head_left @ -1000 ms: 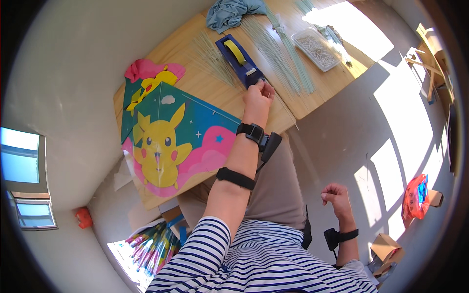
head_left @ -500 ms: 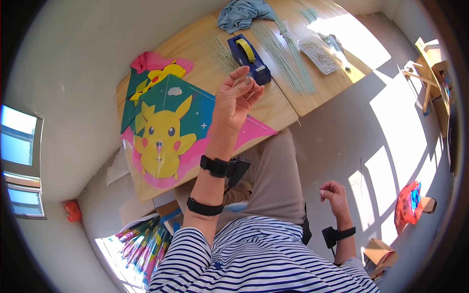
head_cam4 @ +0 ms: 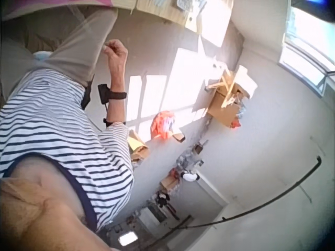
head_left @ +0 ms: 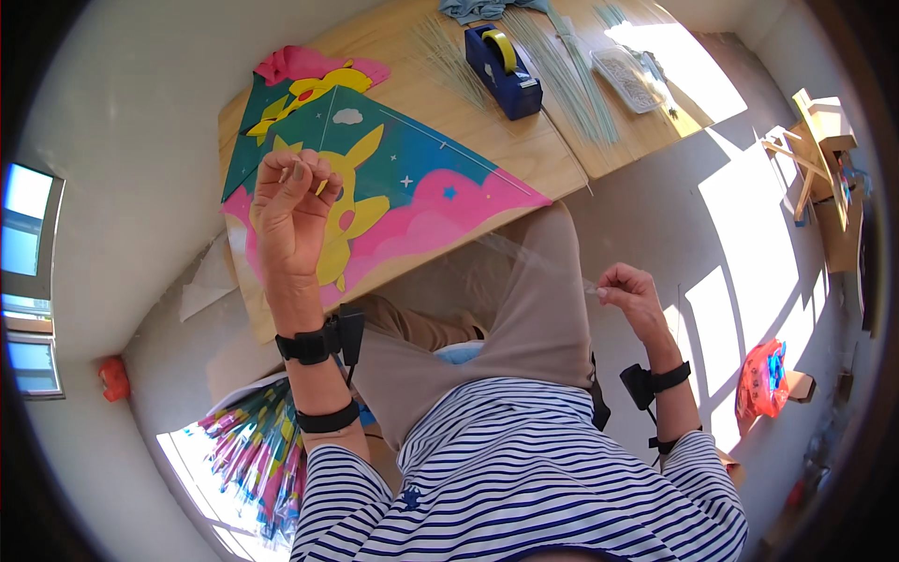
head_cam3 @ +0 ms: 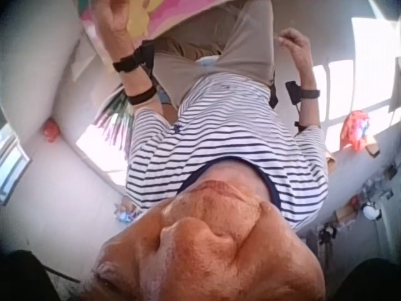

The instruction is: The recorder is assembling a kite by attaching fiberglass rods and string to the kite sail.

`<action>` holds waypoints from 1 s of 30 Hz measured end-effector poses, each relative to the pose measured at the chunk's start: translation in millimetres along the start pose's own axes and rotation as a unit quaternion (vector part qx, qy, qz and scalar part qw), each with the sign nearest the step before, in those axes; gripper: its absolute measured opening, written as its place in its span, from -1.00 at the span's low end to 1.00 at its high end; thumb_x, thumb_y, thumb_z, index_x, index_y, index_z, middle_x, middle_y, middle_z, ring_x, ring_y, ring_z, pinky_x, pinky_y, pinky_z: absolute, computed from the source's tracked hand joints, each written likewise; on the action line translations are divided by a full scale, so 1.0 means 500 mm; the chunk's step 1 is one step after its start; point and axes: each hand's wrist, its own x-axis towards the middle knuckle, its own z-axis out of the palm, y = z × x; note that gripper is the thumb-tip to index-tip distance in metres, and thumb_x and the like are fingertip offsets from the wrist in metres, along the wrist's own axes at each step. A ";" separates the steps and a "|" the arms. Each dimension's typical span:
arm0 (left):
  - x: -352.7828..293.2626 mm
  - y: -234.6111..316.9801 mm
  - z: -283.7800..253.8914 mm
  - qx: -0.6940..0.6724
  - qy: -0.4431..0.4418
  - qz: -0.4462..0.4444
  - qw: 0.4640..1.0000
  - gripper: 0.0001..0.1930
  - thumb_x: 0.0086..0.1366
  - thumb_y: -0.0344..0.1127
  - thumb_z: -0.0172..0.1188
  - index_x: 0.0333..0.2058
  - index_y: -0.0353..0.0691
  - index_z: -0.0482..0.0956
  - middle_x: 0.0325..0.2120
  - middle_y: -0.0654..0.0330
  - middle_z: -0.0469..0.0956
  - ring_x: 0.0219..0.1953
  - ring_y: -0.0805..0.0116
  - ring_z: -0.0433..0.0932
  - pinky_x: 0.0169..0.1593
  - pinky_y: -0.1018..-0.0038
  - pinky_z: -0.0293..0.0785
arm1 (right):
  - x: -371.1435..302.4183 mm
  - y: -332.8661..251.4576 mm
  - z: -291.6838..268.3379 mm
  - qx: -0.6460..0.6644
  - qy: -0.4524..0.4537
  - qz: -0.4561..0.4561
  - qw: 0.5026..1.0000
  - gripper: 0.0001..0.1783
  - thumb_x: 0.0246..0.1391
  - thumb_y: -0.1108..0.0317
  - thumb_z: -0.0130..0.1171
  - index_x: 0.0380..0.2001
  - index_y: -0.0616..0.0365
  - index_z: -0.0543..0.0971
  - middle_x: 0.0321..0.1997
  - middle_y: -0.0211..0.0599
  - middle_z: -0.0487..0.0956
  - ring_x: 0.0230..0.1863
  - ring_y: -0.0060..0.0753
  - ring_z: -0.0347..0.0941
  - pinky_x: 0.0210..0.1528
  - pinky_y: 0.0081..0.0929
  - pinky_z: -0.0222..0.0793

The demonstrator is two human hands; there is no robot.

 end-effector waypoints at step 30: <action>0.274 0.084 -0.244 0.360 0.169 -0.025 0.917 -0.85 0.28 -0.49 0.27 -0.19 -0.24 0.56 -0.32 0.25 0.58 -0.30 0.46 0.57 -0.10 0.50 0.51 | 0.344 -0.047 0.107 -0.061 -0.008 -0.022 0.998 -0.91 -0.01 0.44 0.27 -0.45 0.24 0.59 -0.50 -0.48 0.52 -0.43 -0.66 0.38 -0.35 -0.59 0.28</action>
